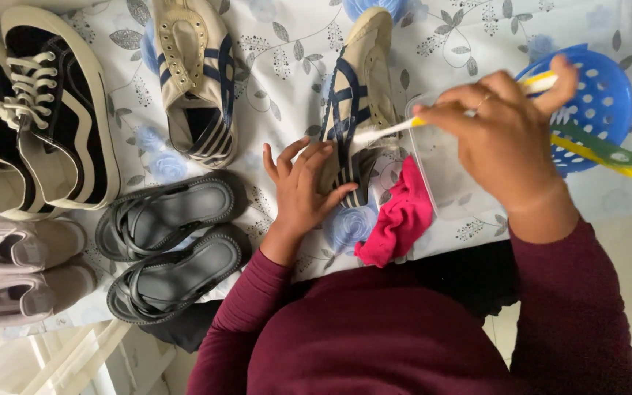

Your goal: The person scrubs a single sneaker with a toothbrush and wipes it with a cloth. They alternate between brushing and wiping the shoe's upper and side panels while other shoes remain on the table.

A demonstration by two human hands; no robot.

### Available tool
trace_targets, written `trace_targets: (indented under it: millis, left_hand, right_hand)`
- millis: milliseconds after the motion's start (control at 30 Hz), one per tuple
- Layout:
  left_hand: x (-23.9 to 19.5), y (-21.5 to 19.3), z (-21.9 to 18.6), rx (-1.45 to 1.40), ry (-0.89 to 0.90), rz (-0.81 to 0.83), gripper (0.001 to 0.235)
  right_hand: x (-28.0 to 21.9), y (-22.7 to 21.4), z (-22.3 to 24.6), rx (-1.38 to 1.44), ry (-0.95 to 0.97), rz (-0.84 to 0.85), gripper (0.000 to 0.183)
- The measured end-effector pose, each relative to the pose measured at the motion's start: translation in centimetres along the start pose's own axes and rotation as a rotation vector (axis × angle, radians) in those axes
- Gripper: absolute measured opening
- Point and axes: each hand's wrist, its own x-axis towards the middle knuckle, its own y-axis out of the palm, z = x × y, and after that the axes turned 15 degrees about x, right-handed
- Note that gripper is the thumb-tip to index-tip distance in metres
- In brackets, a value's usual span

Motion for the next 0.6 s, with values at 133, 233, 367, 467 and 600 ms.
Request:
trace_targets:
  millis: [133, 233, 367, 467, 600]
  left_hand:
    - [0.3, -0.6, -0.3, -0.014, 0.002, 0.004, 0.065]
    - [0.4, -0.6, -0.3, 0.005, -0.003, 0.017, 0.066]
    - [0.1, -0.5, -0.3, 0.005, -0.019, 0.025, 0.067]
    - [0.4, -0.4, -0.1, 0.003, -0.015, 0.013, 0.067]
    - [0.2, -0.4, -0.3, -0.004, -0.002, 0.017, 0.068]
  right_hand:
    - [1.9, -0.2, 1.4, 0.023, 0.015, 0.063, 0.046]
    - [2.5, 0.5, 1.7, 0.030, -0.147, -0.029, 0.034]
    - [3.1, 1.0, 1.3, 0.130, -0.057, 0.031, 0.041]
    - [3.0, 1.8, 1.1, 0.162, -0.058, 0.032, 0.041]
    - [2.4, 1.4, -0.7, 0.205, -0.053, -0.028, 0.051]
